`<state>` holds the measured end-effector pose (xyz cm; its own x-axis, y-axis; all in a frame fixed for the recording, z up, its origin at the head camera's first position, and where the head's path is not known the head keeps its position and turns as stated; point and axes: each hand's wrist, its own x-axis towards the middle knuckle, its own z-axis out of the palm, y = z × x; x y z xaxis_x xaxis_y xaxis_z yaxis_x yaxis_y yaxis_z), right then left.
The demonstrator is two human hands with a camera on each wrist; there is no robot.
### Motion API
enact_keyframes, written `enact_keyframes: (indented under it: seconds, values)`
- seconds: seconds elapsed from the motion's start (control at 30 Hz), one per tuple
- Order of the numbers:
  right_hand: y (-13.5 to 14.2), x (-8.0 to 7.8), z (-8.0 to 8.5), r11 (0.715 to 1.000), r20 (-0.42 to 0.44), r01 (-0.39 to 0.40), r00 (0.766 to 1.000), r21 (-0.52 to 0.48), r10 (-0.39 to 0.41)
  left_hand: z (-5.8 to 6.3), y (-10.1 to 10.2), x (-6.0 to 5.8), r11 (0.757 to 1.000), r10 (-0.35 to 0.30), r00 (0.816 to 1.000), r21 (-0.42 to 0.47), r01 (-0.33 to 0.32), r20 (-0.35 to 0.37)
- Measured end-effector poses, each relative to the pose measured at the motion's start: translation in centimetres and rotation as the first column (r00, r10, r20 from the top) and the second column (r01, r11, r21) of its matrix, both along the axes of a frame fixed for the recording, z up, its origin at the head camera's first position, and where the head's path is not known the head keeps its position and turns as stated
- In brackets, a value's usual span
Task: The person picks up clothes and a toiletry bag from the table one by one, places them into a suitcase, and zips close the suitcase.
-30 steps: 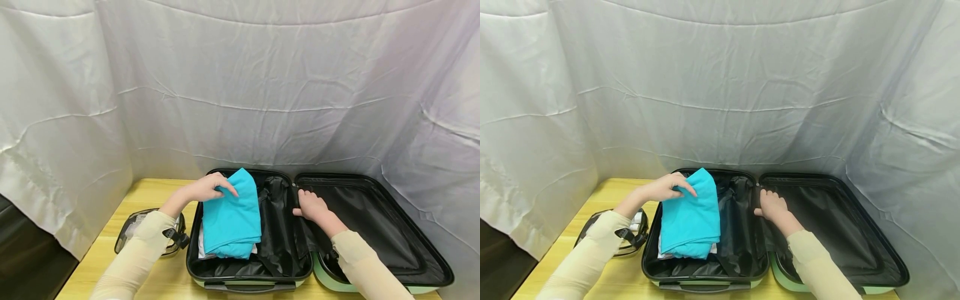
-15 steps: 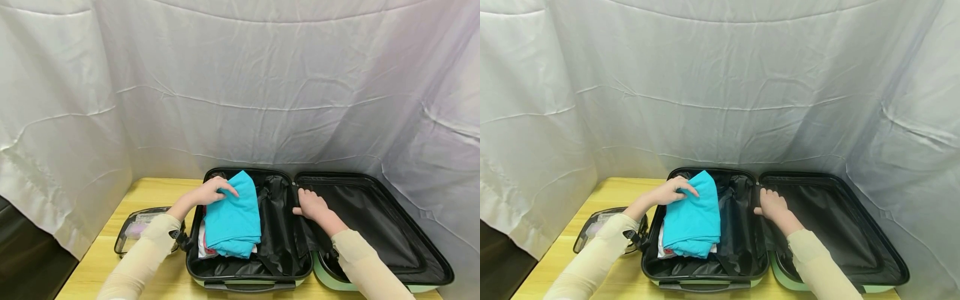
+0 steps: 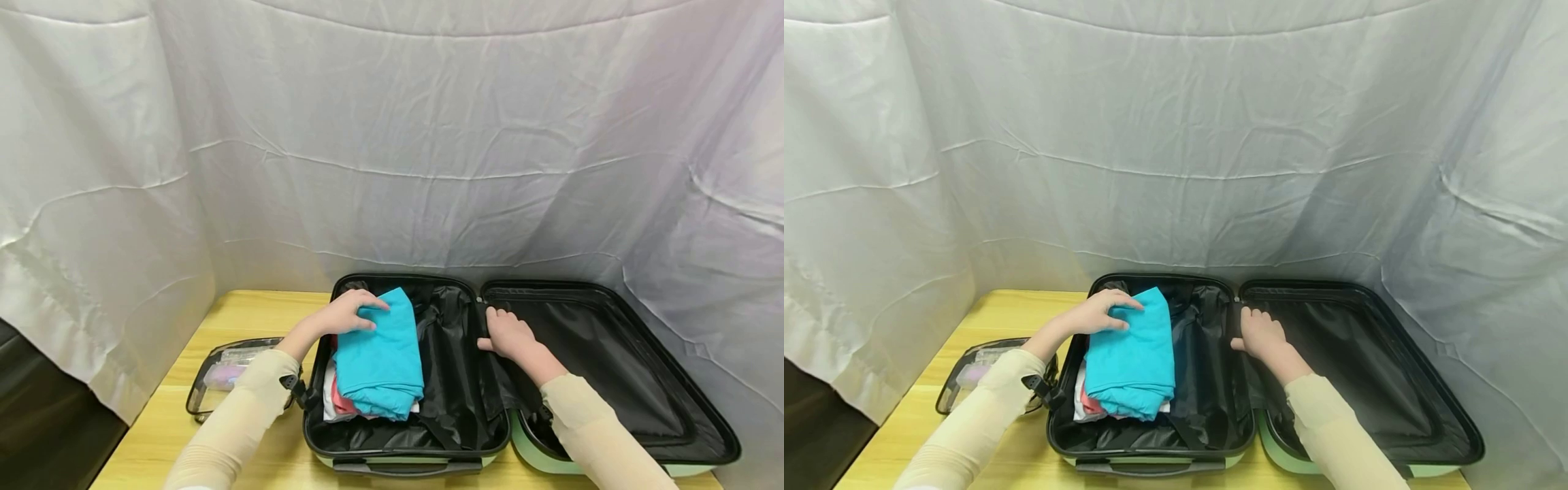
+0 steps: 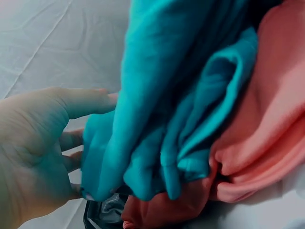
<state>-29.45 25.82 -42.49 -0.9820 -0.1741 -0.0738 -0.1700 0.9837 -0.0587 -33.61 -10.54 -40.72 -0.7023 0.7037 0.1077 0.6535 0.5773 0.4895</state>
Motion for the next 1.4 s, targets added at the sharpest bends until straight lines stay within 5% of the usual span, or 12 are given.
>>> enact_keyframes:
  seconds: [0.27, 0.5, 0.7, 1.03, 1.4]
  values:
    - [-0.1, 0.0, -0.1, 1.000, 0.004, -0.007, 1.000, -0.005, 0.007, 0.3, -0.1, 0.8, 0.999, 0.019, 0.998, -0.052, -0.016, 0.056]
    - [-0.1, 0.0, -0.1, 1.000, 0.010, -0.006, 1.000, -0.010, 0.006, 1.1, -0.1, 2.9, 0.995, -0.024, 0.993, -0.090, 0.035, 0.117]
    - [-0.1, 0.0, 0.1, 1.000, 0.010, -0.005, 1.000, -0.013, 0.006, 0.6, -0.3, 3.7, 0.981, -0.030, 0.987, -0.183, 0.059, 0.158]
    - [-0.1, -0.1, -0.4, 1.000, 0.000, -0.008, 1.000, -0.002, 0.008, -0.1, -0.9, 4.1, 0.908, 0.046, 0.976, -0.416, 0.047, 0.211]
    - [-0.2, -0.1, -0.1, 1.000, 0.007, -0.006, 1.000, -0.002, 0.006, -0.4, -0.4, 4.1, 0.830, 0.098, 0.977, -0.558, 0.025, 0.189]
